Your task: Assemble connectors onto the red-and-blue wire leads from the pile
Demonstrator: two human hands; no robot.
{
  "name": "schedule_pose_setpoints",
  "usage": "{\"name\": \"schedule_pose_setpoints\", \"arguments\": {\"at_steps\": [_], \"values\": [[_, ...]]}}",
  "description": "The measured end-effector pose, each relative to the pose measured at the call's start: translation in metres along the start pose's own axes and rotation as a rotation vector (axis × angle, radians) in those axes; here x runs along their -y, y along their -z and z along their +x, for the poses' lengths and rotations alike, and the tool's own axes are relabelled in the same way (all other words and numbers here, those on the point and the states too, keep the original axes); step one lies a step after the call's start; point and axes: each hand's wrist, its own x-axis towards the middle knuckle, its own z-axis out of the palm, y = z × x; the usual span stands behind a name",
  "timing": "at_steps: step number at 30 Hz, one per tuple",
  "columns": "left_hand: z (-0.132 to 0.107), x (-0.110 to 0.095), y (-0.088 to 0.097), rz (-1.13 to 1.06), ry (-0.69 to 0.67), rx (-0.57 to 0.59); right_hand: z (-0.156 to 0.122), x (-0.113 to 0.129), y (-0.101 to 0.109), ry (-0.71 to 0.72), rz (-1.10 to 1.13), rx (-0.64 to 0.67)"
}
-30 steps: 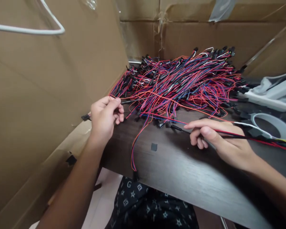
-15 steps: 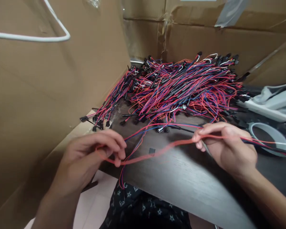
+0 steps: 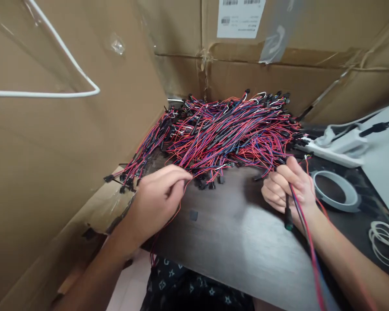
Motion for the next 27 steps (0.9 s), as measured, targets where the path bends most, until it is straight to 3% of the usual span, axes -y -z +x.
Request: {"name": "schedule_pose_setpoints", "arguments": {"at_steps": [2, 6, 9, 12, 17, 19, 22, 25, 27], "values": [[0.016, -0.002, -0.016, 0.160, -0.086, 0.032, 0.001, 0.001, 0.002, -0.059, -0.021, 0.046], [0.041, -0.009, -0.042, 0.480, 0.048, 0.265, 0.006, 0.005, 0.006, -0.124, -0.083, 0.060], [0.050, -0.013, -0.051, 0.647, 0.117, 0.407, 0.010, 0.008, 0.007, -0.136, -0.091, 0.078], [0.052, -0.013, -0.052, 0.683, 0.123, 0.433, 0.014, 0.010, 0.009, -0.174, -0.121, 0.090], [0.051, -0.010, -0.031, 0.530, 0.102, 0.300, 0.018, 0.013, 0.012, -0.174, -0.113, 0.096], [0.052, -0.013, -0.017, 0.414, 0.133, 0.193, 0.020, 0.013, 0.012, -0.193, -0.121, 0.088], [0.057, -0.025, 0.006, 0.181, 0.223, -0.061, 0.021, 0.013, 0.011, -0.216, -0.130, 0.069], [0.068, -0.041, 0.022, -0.079, 0.315, -0.225, 0.021, 0.012, 0.011, -0.229, -0.128, 0.079], [0.081, -0.048, 0.027, -0.177, 0.298, -0.276, 0.021, 0.012, 0.011, -0.232, -0.135, 0.087]]}}
